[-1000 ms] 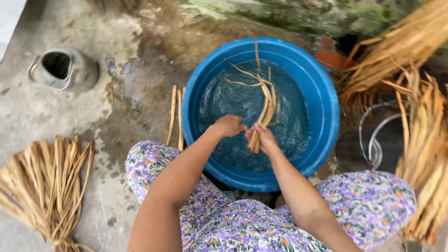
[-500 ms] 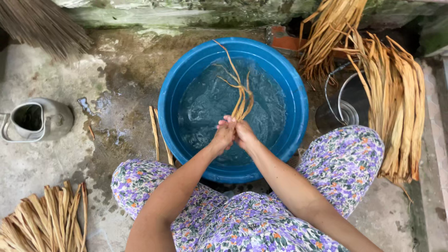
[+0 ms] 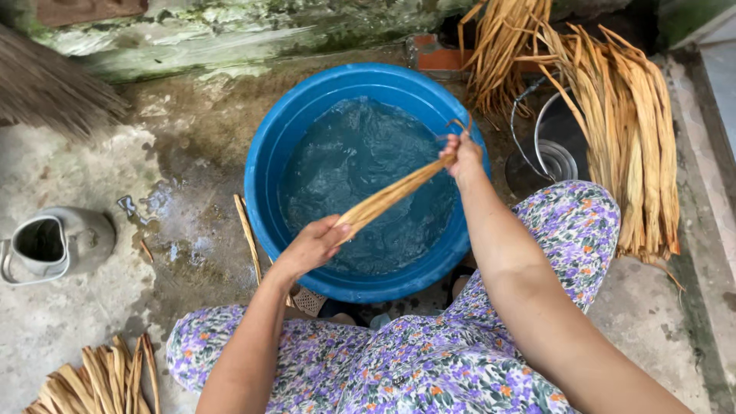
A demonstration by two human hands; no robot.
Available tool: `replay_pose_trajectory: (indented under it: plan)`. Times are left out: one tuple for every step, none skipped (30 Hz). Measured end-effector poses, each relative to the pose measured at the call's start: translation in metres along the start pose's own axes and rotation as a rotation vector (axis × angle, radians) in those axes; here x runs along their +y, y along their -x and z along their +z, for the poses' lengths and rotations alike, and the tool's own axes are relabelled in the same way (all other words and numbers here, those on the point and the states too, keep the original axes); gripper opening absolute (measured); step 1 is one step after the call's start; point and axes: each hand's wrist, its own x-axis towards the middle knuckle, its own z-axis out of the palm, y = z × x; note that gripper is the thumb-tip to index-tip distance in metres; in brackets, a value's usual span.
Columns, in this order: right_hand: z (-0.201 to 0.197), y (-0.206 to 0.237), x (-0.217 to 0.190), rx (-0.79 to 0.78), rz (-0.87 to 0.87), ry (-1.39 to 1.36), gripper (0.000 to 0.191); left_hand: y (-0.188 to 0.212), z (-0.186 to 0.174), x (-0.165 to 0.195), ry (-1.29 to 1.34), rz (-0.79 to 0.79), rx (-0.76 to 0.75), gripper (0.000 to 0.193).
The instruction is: The person sits on a small stool and repeatedly submerges bundles of dried sticks into a blue basin of water, agitates them, and then places them into a metal bucket. The person also ties a bundle of sticks with a thin strip.
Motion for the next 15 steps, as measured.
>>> replay_pose_trajectory:
  plan:
    - [0.003, 0.008, 0.004, 0.006, 0.036, 0.126, 0.063, -0.001, -0.006, -0.002, 0.029, -0.013, 0.061, 0.026]
    - [0.008, 0.02, 0.011, -0.029, 0.086, 0.235, 0.076, -0.003, -0.012, -0.004, 0.06, -0.021, 0.128, 0.025]
    - [0.016, 0.031, 0.023, -0.101, 0.131, 0.306, 0.088, -0.007, -0.014, -0.008, 0.091, -0.035, 0.19, 0.024]
    - [0.023, 0.046, 0.04, -0.219, 0.175, 0.345, 0.101, -0.013, -0.014, -0.012, 0.128, -0.067, 0.201, 0.023]
    - [0.032, 0.06, 0.062, -0.371, 0.223, 0.358, 0.113, -0.023, -0.011, -0.017, 0.167, -0.101, 0.212, 0.022]
    - [0.039, 0.074, 0.084, -0.482, 0.244, 0.37, 0.1, -0.032, -0.005, -0.023, 0.206, -0.127, 0.226, 0.021]
    - [0.05, 0.086, 0.111, -0.605, 0.291, 0.286, 0.084, -0.043, 0.004, -0.028, 0.202, -0.174, 0.237, 0.023]
    - [0.058, 0.094, 0.13, -0.73, 0.339, 0.2, 0.07, -0.053, 0.015, -0.032, 0.195, -0.221, 0.25, 0.026]
    - [0.06, 0.097, 0.143, -0.651, 0.307, 0.248, 0.053, -0.059, 0.025, -0.035, 0.186, -0.273, 0.262, 0.03]
    - [0.06, 0.097, 0.152, -0.57, 0.277, 0.294, 0.042, -0.061, 0.035, -0.037, 0.047, -0.215, 0.265, 0.033]
    - [0.059, 0.091, 0.152, -0.483, 0.265, 0.295, 0.029, -0.063, 0.045, -0.037, -0.093, -0.153, 0.266, 0.037]
    - [0.057, 0.081, 0.146, -0.398, 0.25, 0.298, 0.02, -0.061, 0.051, -0.035, -0.232, -0.086, 0.265, 0.042]
    - [0.055, 0.067, 0.135, -0.283, 0.213, 0.295, 0.015, -0.056, 0.055, -0.032, -0.211, -0.065, 0.191, 0.04]
    - [0.051, 0.052, 0.118, -0.166, 0.18, 0.293, 0.017, -0.049, 0.058, -0.028, -0.185, -0.045, 0.117, 0.037]
    - [0.043, 0.039, 0.098, -0.069, 0.041, 0.202, 0.02, -0.039, 0.057, -0.023, -0.161, -0.032, 0.046, 0.035]
